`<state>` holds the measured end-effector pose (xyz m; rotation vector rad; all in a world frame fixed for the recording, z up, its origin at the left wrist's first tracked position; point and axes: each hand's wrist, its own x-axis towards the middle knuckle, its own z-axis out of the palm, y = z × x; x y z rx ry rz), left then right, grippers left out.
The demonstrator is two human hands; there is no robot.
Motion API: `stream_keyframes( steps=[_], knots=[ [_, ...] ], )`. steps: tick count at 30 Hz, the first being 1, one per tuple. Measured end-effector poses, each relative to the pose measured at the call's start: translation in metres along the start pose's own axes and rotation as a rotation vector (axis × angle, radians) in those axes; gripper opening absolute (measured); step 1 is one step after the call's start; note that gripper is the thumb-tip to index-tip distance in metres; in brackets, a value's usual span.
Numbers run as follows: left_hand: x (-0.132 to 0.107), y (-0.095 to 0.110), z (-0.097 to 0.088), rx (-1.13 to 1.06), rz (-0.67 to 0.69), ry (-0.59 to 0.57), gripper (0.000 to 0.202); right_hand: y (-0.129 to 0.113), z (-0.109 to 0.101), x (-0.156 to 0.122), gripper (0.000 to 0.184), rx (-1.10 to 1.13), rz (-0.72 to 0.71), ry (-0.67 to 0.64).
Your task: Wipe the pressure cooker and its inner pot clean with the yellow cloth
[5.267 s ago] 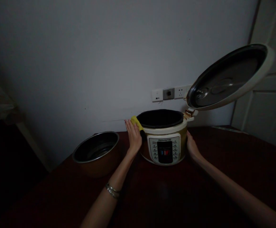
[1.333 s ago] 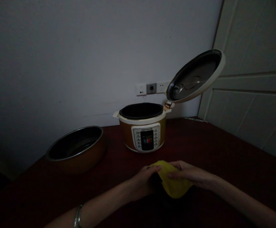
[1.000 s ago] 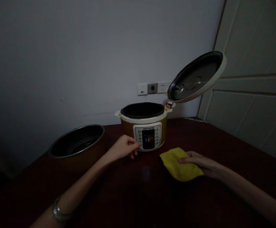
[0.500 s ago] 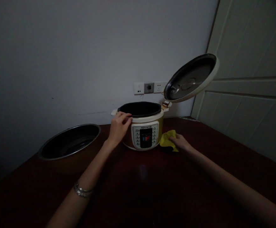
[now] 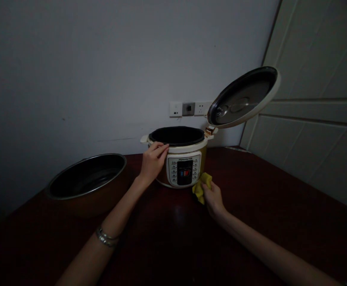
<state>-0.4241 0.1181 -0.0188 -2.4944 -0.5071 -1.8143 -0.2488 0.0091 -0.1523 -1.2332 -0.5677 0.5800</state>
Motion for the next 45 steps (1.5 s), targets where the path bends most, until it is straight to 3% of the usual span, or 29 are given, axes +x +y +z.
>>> stream_keyframes(
  steps=[7, 13, 18, 22, 33, 39, 45],
  knots=[
    [0.001, 0.002, 0.0, 0.003, -0.02, 0.017, 0.018, 0.006, 0.015, -0.035, 0.039, 0.091, 0.083, -0.072],
    [0.0, 0.0, -0.002, 0.021, -0.01, 0.012, 0.018, -0.002, 0.041, -0.068, 0.025, 0.164, 0.442, -0.284],
    [-0.001, -0.001, -0.003, 0.031, -0.002, -0.01, 0.019, -0.004, 0.079, -0.066, 0.017, 0.298, 0.678, -0.301],
    [-0.001, -0.002, -0.002, 0.04, 0.012, -0.01, 0.02, -0.011, 0.091, -0.055, 0.024, 0.343, 0.752, -0.353],
    [-0.001, -0.004, -0.002, 0.065, 0.068, 0.013, 0.018, -0.02, 0.052, -0.04, 0.033, 0.313, 0.843, -0.375],
    [-0.001, -0.004, -0.003, 0.07, 0.077, 0.021, 0.018, -0.027, 0.022, -0.029, 0.033, 0.255, 0.775, -0.373],
    [-0.002, -0.006, -0.001, 0.067, 0.085, 0.032, 0.018, -0.032, -0.019, 0.004, 0.027, 0.16, 0.641, -0.312]
  ],
)
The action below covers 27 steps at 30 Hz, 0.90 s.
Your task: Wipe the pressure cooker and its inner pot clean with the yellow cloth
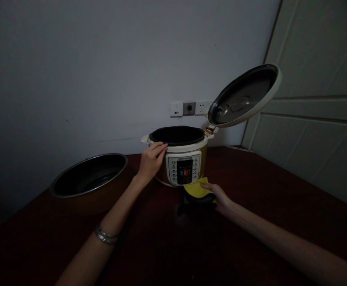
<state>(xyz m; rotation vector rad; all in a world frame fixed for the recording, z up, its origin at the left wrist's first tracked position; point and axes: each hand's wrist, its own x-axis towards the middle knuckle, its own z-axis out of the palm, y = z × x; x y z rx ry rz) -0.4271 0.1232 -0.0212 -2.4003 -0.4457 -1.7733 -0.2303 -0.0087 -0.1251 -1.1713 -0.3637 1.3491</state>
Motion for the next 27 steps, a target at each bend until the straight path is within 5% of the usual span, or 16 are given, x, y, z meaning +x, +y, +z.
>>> stream_keyframes(
  steps=[11, 20, 27],
  knots=[
    [-0.001, 0.0, 0.0, 0.013, -0.006, 0.006, 0.018, -0.071, -0.058, 0.035, 0.017, 0.032, -0.546, 0.45],
    [0.0, 0.002, 0.0, 0.0, -0.026, 0.008, 0.018, -0.037, -0.013, 0.065, 0.006, 0.012, -0.62, 0.39],
    [-0.001, 0.002, 0.001, -0.002, -0.039, 0.024, 0.019, -0.006, 0.012, 0.035, 0.015, 0.046, -0.633, 0.341]
  ],
)
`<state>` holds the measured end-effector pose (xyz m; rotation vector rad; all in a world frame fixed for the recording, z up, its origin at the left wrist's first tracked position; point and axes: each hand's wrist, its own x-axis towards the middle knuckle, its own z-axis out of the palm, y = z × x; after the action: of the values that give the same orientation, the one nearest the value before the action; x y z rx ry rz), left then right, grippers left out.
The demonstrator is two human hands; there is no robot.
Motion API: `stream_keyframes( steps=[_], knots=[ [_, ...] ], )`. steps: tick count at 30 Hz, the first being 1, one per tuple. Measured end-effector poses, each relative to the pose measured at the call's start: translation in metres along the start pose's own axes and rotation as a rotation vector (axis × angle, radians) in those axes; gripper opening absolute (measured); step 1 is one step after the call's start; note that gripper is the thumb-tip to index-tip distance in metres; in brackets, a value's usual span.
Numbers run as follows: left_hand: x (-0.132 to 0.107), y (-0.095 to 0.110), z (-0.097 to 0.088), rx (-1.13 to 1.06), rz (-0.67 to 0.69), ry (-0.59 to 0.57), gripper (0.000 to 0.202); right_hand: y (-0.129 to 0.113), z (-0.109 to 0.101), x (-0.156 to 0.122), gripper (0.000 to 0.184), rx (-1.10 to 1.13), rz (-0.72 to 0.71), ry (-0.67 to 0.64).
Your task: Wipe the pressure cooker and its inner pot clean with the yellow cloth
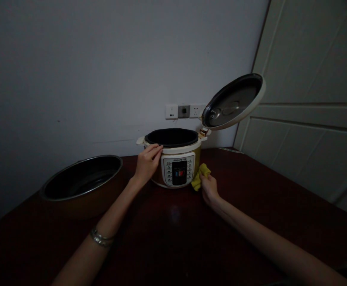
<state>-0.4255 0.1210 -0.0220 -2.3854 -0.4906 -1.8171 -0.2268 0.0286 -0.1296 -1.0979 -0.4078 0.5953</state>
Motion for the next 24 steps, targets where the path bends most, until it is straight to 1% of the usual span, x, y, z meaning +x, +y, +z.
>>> stream_keyframes(
  steps=[3, 5, 7, 10, 12, 15, 18, 19, 21, 24],
  knots=[
    [0.0, 0.001, 0.0, 0.001, -0.002, -0.004, 0.019, -0.002, -0.001, -0.027, 0.014, 0.029, 0.047, -0.06],
    [0.001, 0.0, -0.001, 0.001, 0.001, -0.015, 0.019, 0.0, 0.001, -0.047, 0.012, 0.051, 0.155, -0.134],
    [0.001, 0.0, -0.001, 0.0, 0.005, -0.026, 0.019, 0.005, 0.008, -0.07, 0.009, 0.054, 0.313, -0.224],
    [0.001, -0.002, -0.002, 0.006, 0.005, -0.043, 0.019, 0.019, 0.03, -0.101, 0.01, 0.077, 0.503, -0.355],
    [0.001, -0.003, -0.003, 0.015, 0.006, -0.059, 0.02, 0.03, 0.052, -0.113, 0.013, 0.134, 0.564, -0.399],
    [0.001, -0.003, -0.004, 0.024, 0.014, -0.072, 0.02, 0.046, 0.088, -0.116, 0.017, 0.19, 0.623, -0.419],
    [0.0, -0.003, -0.004, 0.031, 0.027, -0.072, 0.02, 0.057, 0.115, -0.103, 0.021, 0.213, 0.677, -0.444],
    [0.0, -0.003, -0.004, 0.034, 0.03, -0.072, 0.02, 0.06, 0.12, -0.097, 0.023, 0.224, 0.681, -0.448],
    [0.0, -0.003, -0.004, 0.037, 0.03, -0.067, 0.02, 0.063, 0.124, -0.086, 0.026, 0.254, 0.67, -0.457],
    [-0.001, -0.003, -0.003, 0.027, 0.027, -0.063, 0.02, 0.065, 0.117, -0.074, 0.027, 0.3, 0.641, -0.494]
  ],
)
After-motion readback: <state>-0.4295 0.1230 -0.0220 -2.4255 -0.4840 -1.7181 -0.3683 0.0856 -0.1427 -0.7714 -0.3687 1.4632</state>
